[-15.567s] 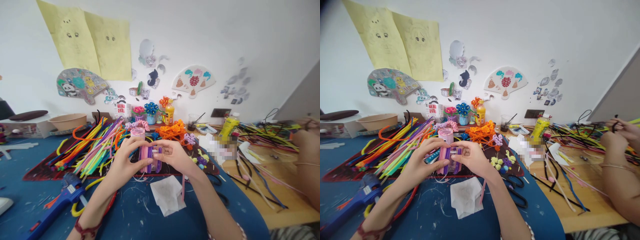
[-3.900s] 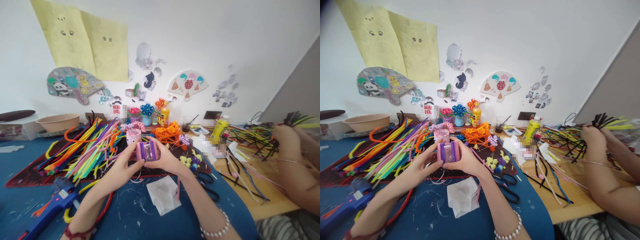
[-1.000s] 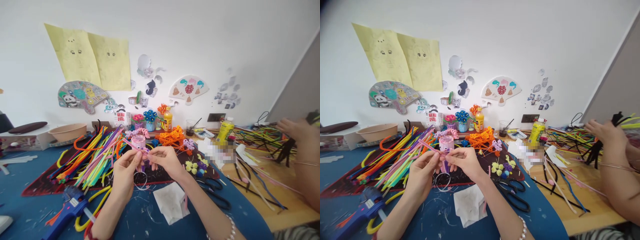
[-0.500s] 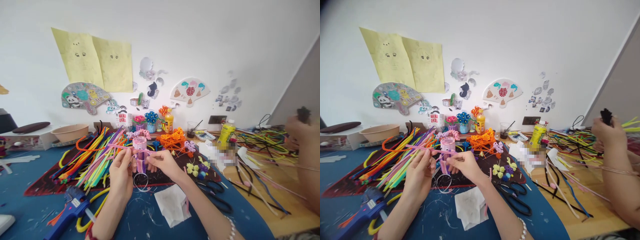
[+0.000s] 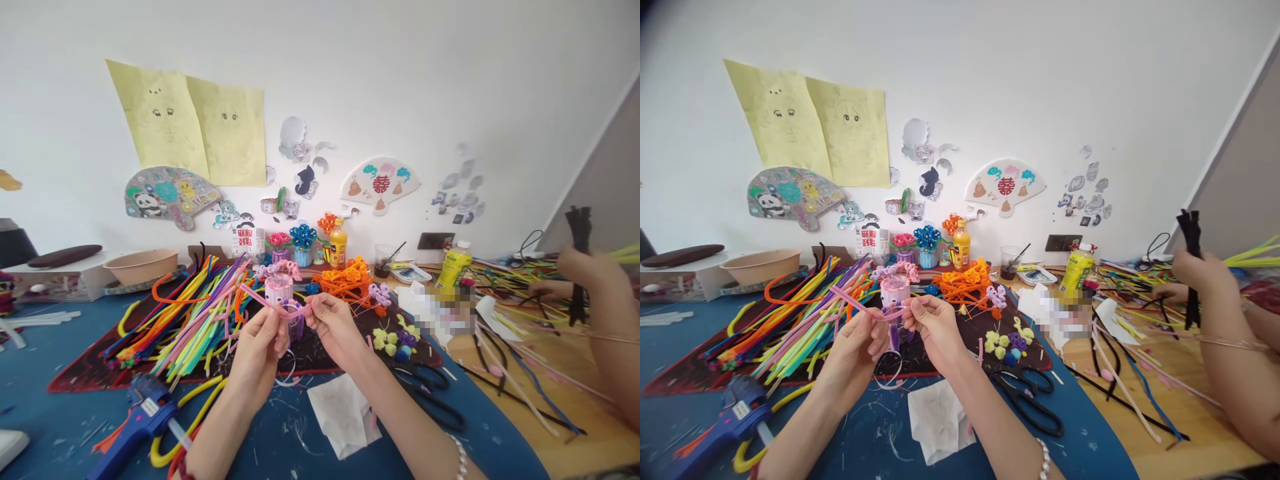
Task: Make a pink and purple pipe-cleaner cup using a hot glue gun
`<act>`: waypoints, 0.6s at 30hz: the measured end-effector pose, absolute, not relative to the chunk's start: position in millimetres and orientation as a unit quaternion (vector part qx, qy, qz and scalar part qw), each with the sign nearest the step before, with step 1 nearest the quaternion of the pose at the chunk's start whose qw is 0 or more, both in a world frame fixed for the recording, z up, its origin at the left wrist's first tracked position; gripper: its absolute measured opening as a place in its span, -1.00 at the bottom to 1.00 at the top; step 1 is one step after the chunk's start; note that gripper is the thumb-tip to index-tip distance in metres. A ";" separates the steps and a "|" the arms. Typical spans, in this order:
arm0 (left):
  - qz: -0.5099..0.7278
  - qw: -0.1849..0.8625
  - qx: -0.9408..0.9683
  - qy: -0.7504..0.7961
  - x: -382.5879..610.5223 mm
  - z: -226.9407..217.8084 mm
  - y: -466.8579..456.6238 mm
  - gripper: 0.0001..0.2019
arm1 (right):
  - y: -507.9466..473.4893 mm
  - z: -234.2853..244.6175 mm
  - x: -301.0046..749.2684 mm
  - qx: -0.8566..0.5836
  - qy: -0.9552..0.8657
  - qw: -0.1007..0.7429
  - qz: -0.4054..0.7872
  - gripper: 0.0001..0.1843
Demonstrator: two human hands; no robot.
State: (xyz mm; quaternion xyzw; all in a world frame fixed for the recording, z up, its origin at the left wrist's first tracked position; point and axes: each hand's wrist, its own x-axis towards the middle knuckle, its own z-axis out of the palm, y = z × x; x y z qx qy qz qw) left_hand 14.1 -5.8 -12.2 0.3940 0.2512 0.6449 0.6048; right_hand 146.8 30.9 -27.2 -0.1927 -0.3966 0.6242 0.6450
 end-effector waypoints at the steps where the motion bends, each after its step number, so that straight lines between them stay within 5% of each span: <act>1: 0.640 0.609 0.401 0.244 14.6 -12.3 -6.6 -0.62 | 30.5 -26.1 147.8 -0.194 -0.402 0.643 0.622 -0.66; 18: 0.531 0.596 0.515 0.312 18.0 -17.3 -8.6 -0.64 | 25.0 -11.1 162.0 -0.222 -0.538 0.605 0.544 -0.66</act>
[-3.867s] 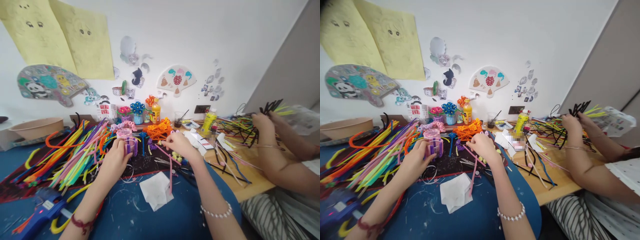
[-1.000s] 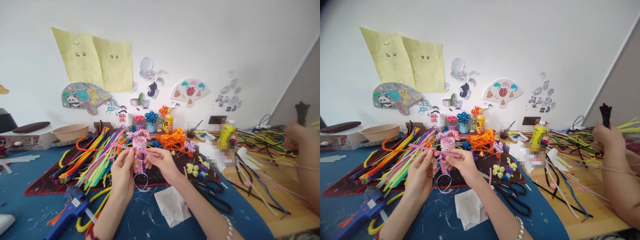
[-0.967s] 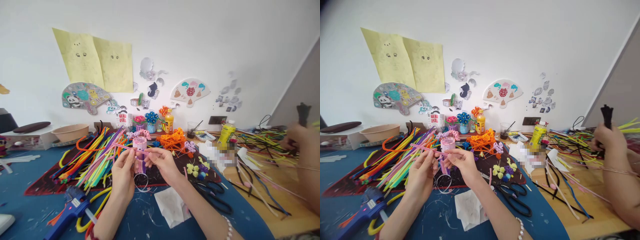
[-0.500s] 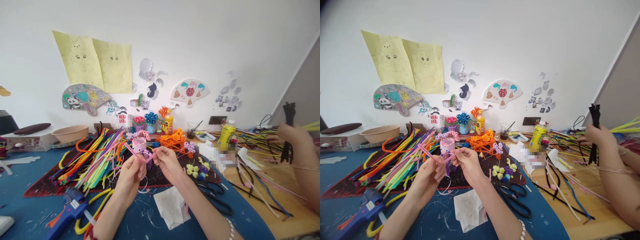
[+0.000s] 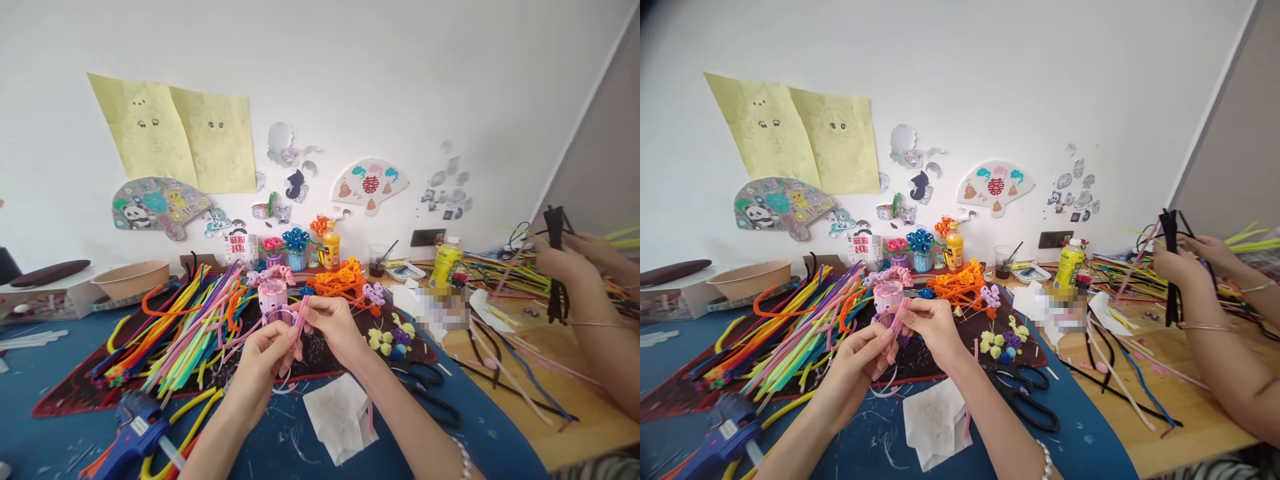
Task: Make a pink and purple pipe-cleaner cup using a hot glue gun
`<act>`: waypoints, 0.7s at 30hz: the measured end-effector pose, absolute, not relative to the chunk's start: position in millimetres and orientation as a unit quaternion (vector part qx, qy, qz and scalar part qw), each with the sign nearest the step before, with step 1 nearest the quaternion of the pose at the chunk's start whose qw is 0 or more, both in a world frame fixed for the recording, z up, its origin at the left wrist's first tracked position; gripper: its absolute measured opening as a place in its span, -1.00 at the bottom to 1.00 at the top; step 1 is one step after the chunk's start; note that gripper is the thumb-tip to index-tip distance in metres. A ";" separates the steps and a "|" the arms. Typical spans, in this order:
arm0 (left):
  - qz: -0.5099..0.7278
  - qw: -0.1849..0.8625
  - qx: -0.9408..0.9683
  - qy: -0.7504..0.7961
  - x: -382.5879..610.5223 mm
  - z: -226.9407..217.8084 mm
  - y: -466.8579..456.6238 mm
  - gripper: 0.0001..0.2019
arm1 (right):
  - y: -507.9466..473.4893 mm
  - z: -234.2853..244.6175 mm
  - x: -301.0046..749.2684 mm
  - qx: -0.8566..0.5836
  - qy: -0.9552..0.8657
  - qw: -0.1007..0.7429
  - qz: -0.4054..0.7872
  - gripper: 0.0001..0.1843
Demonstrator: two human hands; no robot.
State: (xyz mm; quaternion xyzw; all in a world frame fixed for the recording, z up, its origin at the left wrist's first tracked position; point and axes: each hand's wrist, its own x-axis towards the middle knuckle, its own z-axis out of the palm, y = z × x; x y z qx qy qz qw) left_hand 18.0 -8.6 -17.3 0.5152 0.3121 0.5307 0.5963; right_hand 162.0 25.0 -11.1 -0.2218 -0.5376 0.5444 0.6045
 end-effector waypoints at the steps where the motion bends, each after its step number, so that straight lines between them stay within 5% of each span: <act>1: 0.531 0.596 0.515 0.312 18.1 -17.4 -8.3 -0.64 | 24.9 -10.9 162.3 -0.225 -0.543 0.601 0.542 -0.66; 14: 0.552 0.568 0.485 0.371 20.4 -10.3 -8.6 -0.58 | 23.2 -6.8 161.8 -0.255 -0.534 0.602 0.536 -0.65; 21: 0.598 0.153 0.648 0.447 11.8 -15.6 -7.4 -0.81 | 20.7 -10.8 151.5 -0.285 -0.479 0.650 0.517 -0.65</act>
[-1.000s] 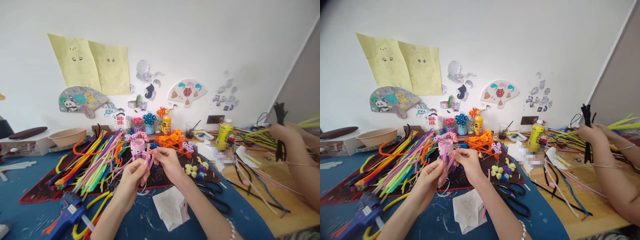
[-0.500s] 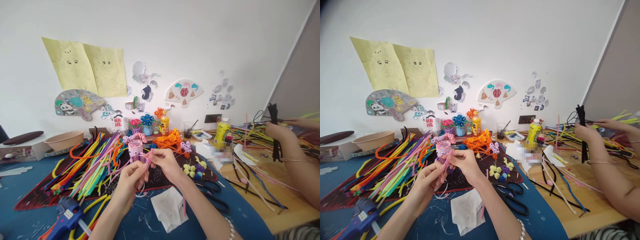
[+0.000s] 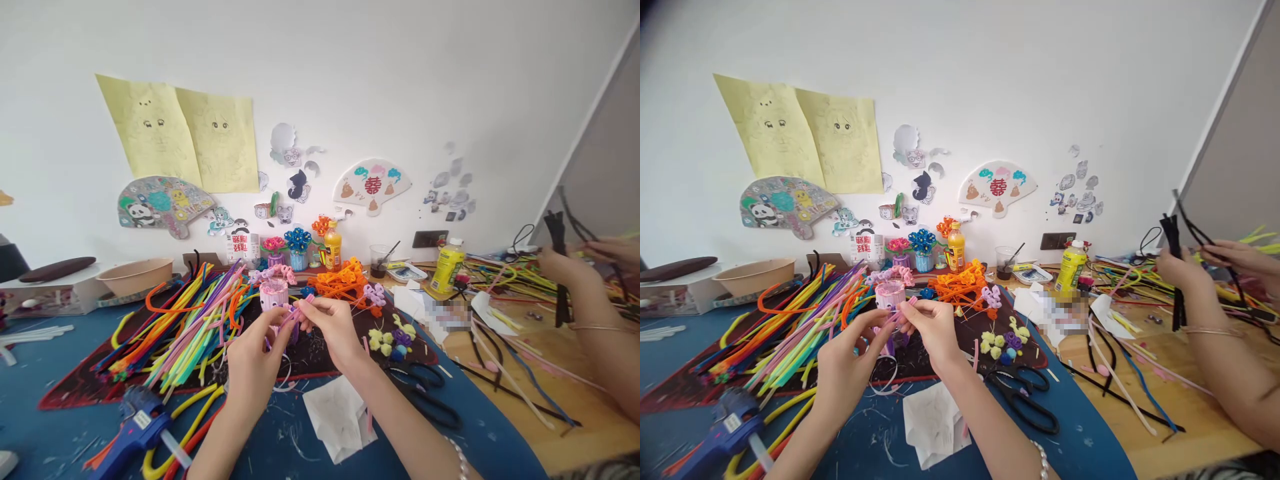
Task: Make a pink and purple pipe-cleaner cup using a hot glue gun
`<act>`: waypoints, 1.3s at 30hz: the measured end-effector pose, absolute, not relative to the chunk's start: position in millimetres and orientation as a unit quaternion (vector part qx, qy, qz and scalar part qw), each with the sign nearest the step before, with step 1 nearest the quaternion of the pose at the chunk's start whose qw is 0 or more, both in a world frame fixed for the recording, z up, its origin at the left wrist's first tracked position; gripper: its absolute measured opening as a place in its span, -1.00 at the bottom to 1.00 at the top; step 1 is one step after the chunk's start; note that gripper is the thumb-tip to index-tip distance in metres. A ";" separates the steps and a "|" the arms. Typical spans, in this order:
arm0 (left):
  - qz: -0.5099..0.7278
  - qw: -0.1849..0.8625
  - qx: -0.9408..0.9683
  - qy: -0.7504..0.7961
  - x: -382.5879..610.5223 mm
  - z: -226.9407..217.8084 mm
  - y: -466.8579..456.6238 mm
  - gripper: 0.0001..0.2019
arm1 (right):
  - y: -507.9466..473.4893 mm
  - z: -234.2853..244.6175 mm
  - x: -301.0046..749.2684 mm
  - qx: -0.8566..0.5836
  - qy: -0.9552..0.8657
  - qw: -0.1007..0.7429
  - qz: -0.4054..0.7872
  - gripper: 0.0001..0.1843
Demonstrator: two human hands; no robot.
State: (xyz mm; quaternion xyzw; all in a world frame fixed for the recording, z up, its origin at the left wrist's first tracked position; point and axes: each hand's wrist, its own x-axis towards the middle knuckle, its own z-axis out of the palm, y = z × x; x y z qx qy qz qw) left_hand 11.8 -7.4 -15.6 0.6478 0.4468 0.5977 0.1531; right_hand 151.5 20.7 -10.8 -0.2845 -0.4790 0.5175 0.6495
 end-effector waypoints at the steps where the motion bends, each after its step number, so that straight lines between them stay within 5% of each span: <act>1: 0.590 0.109 0.666 0.443 9.8 -17.0 -6.9 -0.84 | 20.8 -12.0 150.3 -0.287 -0.474 0.652 0.518 -0.65; 9: 0.579 0.066 0.707 0.400 2.6 -25.1 -2.4 -0.77 | 22.9 -17.7 146.6 -0.298 -0.444 0.647 0.543 -0.64; 19: 0.456 -0.204 0.793 0.349 -3.6 -36.6 1.8 -0.66 | 21.8 -17.8 143.9 -0.300 -0.413 0.651 0.562 -0.62; 34: 0.437 -0.298 0.775 0.345 -6.0 -34.4 4.3 -0.75 | 21.2 -17.4 145.2 -0.291 -0.388 0.658 0.576 -0.64; 39: 0.470 -0.239 0.768 0.364 -4.1 -25.5 0.0 -0.72 | 23.2 -18.7 145.6 -0.288 -0.392 0.650 0.584 -0.63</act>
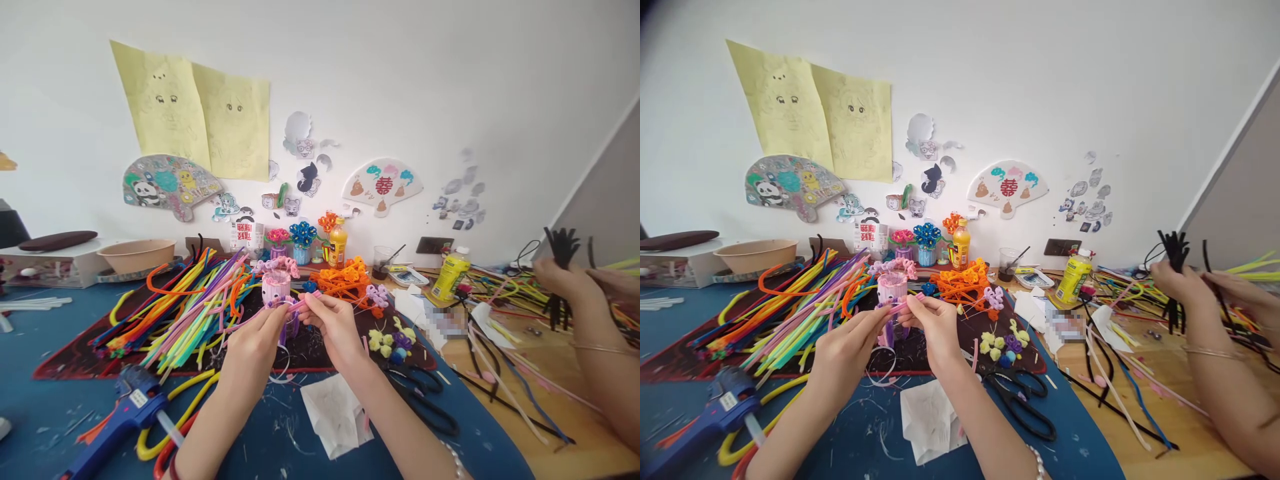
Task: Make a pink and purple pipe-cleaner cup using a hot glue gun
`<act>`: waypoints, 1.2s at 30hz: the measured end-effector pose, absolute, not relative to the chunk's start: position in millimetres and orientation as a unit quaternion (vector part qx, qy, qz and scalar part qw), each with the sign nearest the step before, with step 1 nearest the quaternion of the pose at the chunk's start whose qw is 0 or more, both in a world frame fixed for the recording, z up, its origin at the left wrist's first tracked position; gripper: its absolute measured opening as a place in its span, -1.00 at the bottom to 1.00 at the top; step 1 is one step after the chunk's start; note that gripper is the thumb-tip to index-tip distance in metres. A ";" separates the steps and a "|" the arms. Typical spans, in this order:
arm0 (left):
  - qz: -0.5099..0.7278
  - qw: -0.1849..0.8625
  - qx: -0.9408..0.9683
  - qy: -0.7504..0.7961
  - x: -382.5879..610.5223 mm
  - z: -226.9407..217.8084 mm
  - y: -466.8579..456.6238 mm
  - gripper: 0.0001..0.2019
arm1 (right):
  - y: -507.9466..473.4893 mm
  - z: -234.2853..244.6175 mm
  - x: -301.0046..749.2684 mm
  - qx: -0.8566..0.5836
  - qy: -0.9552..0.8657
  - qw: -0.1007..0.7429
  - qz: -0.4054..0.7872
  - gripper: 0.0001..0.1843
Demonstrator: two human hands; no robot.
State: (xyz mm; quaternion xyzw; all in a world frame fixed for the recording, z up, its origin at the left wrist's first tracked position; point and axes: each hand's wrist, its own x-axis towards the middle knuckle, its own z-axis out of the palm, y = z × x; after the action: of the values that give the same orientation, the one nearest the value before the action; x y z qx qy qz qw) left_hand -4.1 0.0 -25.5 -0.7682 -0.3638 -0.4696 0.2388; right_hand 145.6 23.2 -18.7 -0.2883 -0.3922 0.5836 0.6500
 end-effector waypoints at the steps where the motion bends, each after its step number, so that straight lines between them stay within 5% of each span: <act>1: -0.487 0.205 -0.759 -0.379 -3.4 -23.1 -0.8 -0.74 | 23.8 -19.0 146.1 -0.288 -0.394 0.647 0.585 -0.63; 8: -0.548 -0.207 -0.650 -0.484 -5.1 -10.5 -3.1 -0.72 | 25.3 -13.3 160.8 -0.308 -0.459 0.597 0.581 -0.65; 11: -0.555 -0.282 -0.610 -0.491 -8.3 -8.5 -1.9 -0.67 | 26.7 -6.4 172.2 -0.326 -0.490 0.579 0.564 -0.65; 18: -0.508 -0.243 -0.658 -0.500 -9.7 -7.5 0.2 -0.69 | 25.7 -6.2 177.0 -0.339 -0.609 0.502 0.511 -0.44; 27: -0.423 -0.088 -0.746 -0.507 -9.2 -11.6 -0.4 -0.69 | 26.8 -22.9 168.3 -0.362 -0.690 0.461 0.424 -0.54; 36: -0.420 -0.111 -0.752 -0.496 -12.3 -10.8 -0.1 -0.72 | 24.0 -20.5 166.9 -0.374 -0.692 0.471 0.398 -0.60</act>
State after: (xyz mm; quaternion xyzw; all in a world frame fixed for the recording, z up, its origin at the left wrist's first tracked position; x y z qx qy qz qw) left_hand -12.3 -0.1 -10.8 -0.7519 -0.4957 -0.4201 -0.1113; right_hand 166.9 24.0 -20.5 -0.3742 -0.6924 0.3979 0.4714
